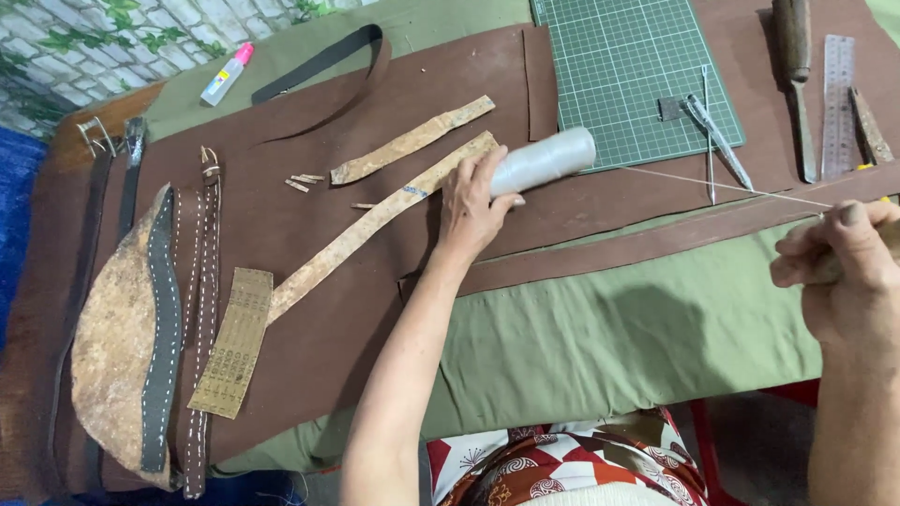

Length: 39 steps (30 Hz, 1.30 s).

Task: Punching holes in a leather strap using a manual punch and mallet, followed by using an awl on leather components.

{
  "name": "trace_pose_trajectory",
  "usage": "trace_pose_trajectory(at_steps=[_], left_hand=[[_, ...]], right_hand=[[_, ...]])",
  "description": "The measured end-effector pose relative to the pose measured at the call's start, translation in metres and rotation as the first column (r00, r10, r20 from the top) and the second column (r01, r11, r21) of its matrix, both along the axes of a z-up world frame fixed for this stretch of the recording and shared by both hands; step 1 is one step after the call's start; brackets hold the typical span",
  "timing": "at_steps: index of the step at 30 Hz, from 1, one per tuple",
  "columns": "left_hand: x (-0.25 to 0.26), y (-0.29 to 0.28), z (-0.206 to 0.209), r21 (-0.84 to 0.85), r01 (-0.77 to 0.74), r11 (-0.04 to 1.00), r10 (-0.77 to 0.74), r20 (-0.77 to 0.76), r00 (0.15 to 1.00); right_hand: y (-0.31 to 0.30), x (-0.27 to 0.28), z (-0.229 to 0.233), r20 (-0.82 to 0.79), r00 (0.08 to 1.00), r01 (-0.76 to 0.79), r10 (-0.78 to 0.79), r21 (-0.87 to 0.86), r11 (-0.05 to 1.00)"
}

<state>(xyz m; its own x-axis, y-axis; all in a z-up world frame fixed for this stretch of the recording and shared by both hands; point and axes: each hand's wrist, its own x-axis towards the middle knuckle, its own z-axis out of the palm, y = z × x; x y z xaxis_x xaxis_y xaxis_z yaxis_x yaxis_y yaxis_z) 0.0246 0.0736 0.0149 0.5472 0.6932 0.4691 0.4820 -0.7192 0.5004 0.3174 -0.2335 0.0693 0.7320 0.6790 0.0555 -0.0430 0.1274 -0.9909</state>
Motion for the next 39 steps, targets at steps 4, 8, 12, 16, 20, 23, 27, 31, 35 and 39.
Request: trace_pose_trajectory(at_steps=[4,8,12,16,20,23,27,31,35,39], left_hand=[[0.005,0.025,-0.001,-0.021,-0.066,0.998,0.066,-0.013,0.998],[-0.006,0.043,0.006,-0.052,-0.032,0.998,0.028,-0.074,0.997],[-0.010,0.046,0.028,-0.067,0.021,0.998,-0.032,-0.170,0.985],[-0.012,0.039,0.027,0.043,-0.014,0.999,0.023,-0.232,0.973],[-0.011,0.032,0.017,0.127,-0.048,0.991,0.079,-0.252,0.964],[-0.013,0.029,0.019,0.123,-0.048,0.991,0.078,-0.257,0.963],[-0.017,0.022,0.032,0.073,-0.050,0.996,0.068,-0.268,0.961],[-0.024,0.017,0.035,0.044,-0.035,0.998,0.046,-0.272,0.961],[-0.027,0.016,0.029,0.086,-0.029,0.996,0.053,-0.281,0.958],[-0.026,0.011,0.033,0.119,-0.041,0.992,0.071,-0.259,0.963]], right_hand=[[-0.005,-0.018,0.006,0.068,0.997,-0.028,0.027,0.012,1.000],[-0.004,-0.042,0.016,0.050,0.997,-0.053,0.054,-0.015,0.998],[-0.006,-0.034,0.005,0.105,0.994,-0.028,0.036,-0.083,0.996],[-0.012,-0.026,-0.001,0.091,0.995,-0.028,0.035,-0.080,0.996],[-0.027,-0.020,0.001,0.299,0.950,-0.008,0.084,-0.245,0.969],[-0.035,-0.019,0.001,0.346,0.933,0.000,0.101,-0.281,0.960],[-0.042,-0.025,-0.001,0.364,0.926,0.015,0.095,-0.287,0.958],[-0.041,-0.044,0.012,0.258,0.966,0.041,0.035,-0.283,0.958],[-0.043,-0.044,0.010,0.323,0.943,0.020,0.085,-0.308,0.951],[-0.048,-0.045,0.002,0.264,0.961,-0.011,0.082,-0.259,0.966]])
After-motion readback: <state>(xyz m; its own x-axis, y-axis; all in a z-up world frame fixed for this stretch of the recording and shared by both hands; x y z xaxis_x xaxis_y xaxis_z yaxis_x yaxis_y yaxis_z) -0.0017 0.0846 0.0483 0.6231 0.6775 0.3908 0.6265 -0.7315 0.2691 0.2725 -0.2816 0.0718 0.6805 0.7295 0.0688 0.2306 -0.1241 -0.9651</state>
